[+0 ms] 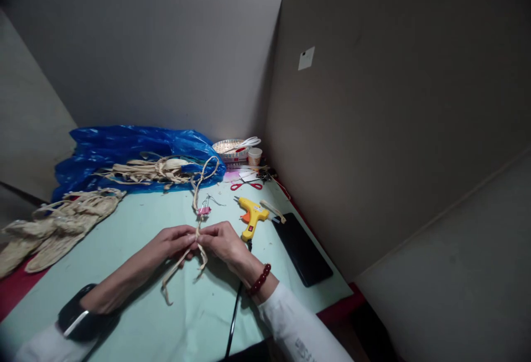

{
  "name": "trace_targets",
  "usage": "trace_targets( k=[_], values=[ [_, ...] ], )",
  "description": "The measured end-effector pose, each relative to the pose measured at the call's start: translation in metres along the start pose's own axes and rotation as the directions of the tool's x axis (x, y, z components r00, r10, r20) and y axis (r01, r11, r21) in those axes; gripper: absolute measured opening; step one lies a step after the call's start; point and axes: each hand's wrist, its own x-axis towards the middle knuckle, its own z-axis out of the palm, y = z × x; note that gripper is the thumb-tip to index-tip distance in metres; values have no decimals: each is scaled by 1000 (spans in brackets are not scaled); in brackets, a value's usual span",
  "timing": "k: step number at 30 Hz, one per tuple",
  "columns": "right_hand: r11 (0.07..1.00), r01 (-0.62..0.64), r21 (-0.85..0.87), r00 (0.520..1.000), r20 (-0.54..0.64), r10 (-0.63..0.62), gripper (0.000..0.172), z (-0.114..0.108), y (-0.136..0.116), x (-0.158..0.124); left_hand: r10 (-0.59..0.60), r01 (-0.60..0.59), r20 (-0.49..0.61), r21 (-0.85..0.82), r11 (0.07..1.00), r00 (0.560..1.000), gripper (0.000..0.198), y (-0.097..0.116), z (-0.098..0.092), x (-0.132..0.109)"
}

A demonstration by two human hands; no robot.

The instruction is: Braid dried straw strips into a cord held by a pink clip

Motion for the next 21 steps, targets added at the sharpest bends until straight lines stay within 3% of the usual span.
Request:
trace_targets(
  k=[3, 7, 10, 14, 21],
  values=[
    [997, 17, -76, 1000, 21, -15, 24, -2, 1, 0, -49, 52, 24, -115, 992, 999, 31, -6, 4, 1],
    [914, 75, -400, 996, -6, -84, 21, -2, 0, -2, -89, 86, -34, -96, 992, 995, 28, -10, 5, 1],
    [761, 87, -642, 987, -50, -154, 23, 3, -5, -7, 11, -1, -110, 93, 996, 994, 24, -13, 3, 4],
    [586, 83, -806, 972, -64, -226, 24, 11, -11, -14, 99, -31, -174, 359, 933, 980, 24, -16, 2, 7],
    [369, -24, -929, 966, -117, -232, 22, 11, -17, -21, 107, 9, -240, 436, 900, 965, 24, -14, 5, 5]
  ],
)
